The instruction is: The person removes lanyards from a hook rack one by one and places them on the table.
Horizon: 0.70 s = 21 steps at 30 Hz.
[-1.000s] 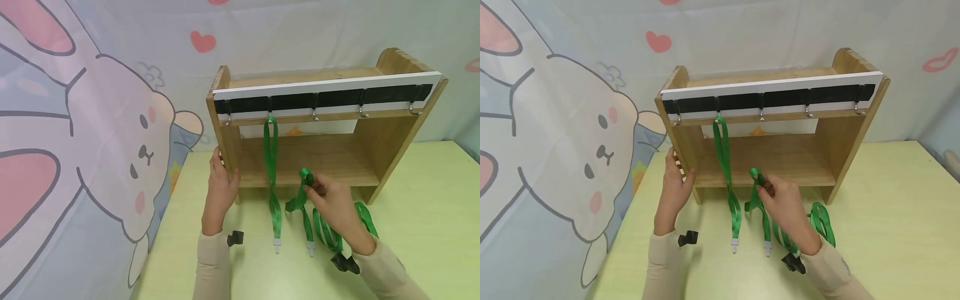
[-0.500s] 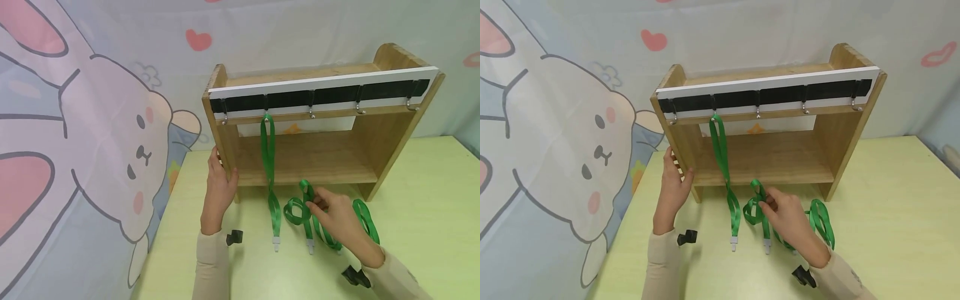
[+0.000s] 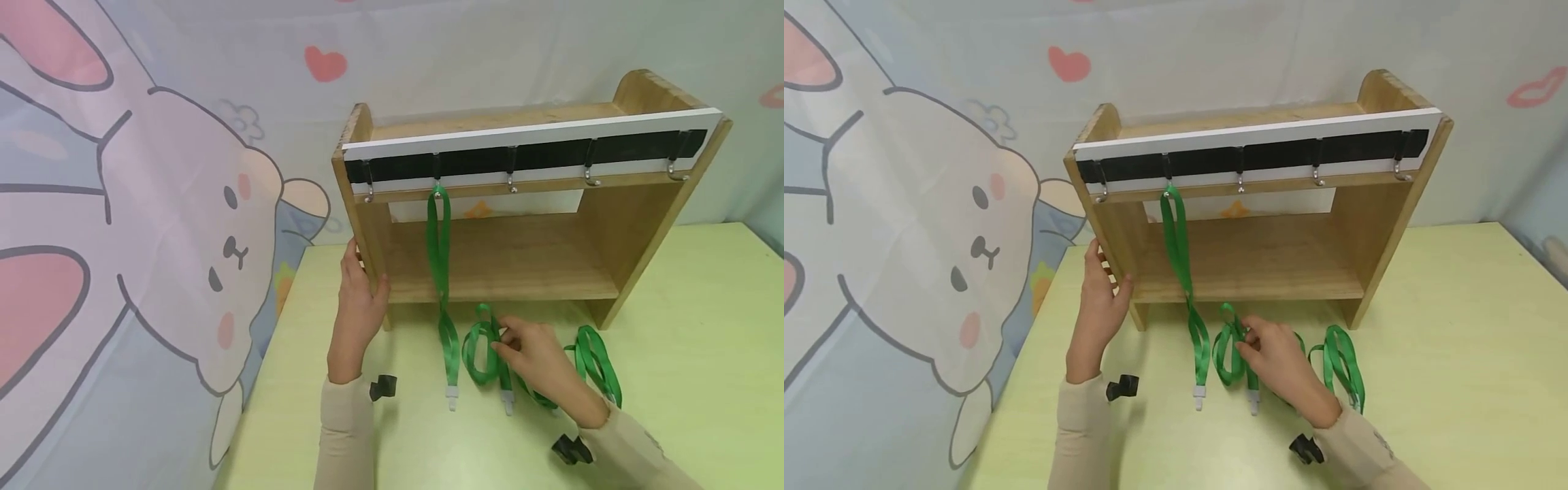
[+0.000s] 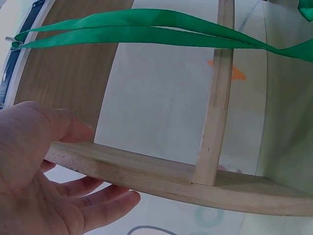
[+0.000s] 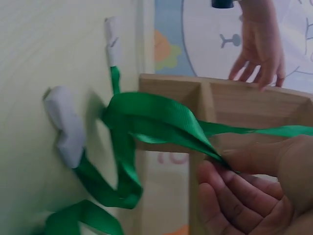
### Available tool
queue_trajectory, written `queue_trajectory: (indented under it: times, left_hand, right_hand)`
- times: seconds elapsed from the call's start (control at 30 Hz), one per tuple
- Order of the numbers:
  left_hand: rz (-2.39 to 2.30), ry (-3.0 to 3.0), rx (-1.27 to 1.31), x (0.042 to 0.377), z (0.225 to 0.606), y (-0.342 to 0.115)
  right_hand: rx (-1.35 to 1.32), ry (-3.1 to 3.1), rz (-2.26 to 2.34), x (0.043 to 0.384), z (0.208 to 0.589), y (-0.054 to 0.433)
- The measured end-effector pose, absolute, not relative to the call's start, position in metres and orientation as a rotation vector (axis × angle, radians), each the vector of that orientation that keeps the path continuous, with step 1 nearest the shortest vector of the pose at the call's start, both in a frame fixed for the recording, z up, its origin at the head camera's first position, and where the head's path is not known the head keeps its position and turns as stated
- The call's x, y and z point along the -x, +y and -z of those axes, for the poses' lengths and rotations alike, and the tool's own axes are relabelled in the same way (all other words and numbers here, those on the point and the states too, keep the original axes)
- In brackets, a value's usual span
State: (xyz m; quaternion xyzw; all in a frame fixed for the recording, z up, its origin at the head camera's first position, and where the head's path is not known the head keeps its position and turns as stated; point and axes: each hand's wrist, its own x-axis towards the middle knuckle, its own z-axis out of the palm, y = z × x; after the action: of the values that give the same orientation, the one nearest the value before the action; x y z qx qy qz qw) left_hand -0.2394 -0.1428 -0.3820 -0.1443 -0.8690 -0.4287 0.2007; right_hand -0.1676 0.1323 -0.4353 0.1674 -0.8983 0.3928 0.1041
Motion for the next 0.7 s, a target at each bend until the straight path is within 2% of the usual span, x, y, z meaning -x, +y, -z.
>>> queue_trajectory:
  times: [0.7]
  left_hand:
    - [1.187, -2.416, 0.426, 0.241, 0.383, -0.143]
  right_hand:
    - [-0.311, -2.885, -1.188, 0.193, 0.470, 0.131]
